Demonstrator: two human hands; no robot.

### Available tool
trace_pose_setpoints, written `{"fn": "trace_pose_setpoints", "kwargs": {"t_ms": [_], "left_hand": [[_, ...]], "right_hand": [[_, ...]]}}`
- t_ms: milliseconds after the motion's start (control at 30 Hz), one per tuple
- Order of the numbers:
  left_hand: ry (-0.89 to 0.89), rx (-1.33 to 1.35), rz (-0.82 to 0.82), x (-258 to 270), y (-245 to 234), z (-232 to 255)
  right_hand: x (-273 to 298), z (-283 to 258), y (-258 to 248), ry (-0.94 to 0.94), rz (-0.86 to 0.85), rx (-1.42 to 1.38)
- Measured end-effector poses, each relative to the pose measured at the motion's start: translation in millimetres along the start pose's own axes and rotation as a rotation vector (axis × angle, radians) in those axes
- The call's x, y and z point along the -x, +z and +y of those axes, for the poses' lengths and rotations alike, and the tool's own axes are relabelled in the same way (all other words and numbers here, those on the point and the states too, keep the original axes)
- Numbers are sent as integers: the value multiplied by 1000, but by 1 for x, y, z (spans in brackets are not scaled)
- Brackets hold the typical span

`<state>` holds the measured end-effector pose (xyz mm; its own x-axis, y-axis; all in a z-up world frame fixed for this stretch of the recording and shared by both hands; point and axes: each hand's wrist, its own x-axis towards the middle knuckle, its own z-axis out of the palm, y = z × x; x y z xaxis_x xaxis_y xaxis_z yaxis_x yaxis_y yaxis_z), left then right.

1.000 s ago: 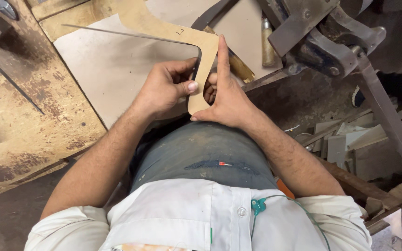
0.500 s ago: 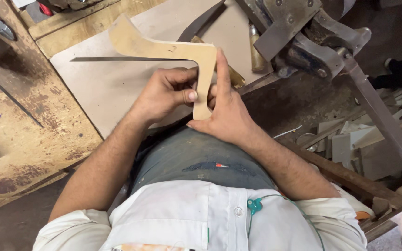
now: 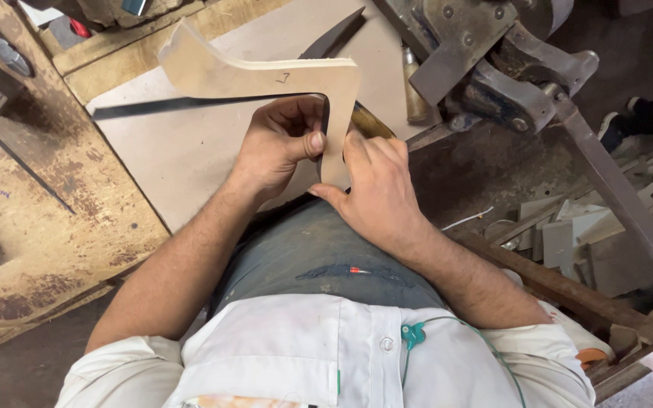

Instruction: The person bends a thin metal strip using a manual press and a wooden template. They repeatedly align the strip against the template, clamp it in the press, and hammer the bent section to refine the curve.

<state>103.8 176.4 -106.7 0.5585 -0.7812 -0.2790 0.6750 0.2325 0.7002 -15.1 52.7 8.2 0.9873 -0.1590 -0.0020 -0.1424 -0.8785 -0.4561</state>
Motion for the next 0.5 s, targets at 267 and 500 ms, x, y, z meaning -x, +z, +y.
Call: {"fn": "trace_pose_setpoints", "kwargs": {"t_ms": [267,500], "left_hand": [[110,28,16,-2,7,2],[59,129,-3,-6,6,4]], "right_hand": [[-2,-1,1,7,-27,-33],[-2,-5,-4,-55,80,9]]}}
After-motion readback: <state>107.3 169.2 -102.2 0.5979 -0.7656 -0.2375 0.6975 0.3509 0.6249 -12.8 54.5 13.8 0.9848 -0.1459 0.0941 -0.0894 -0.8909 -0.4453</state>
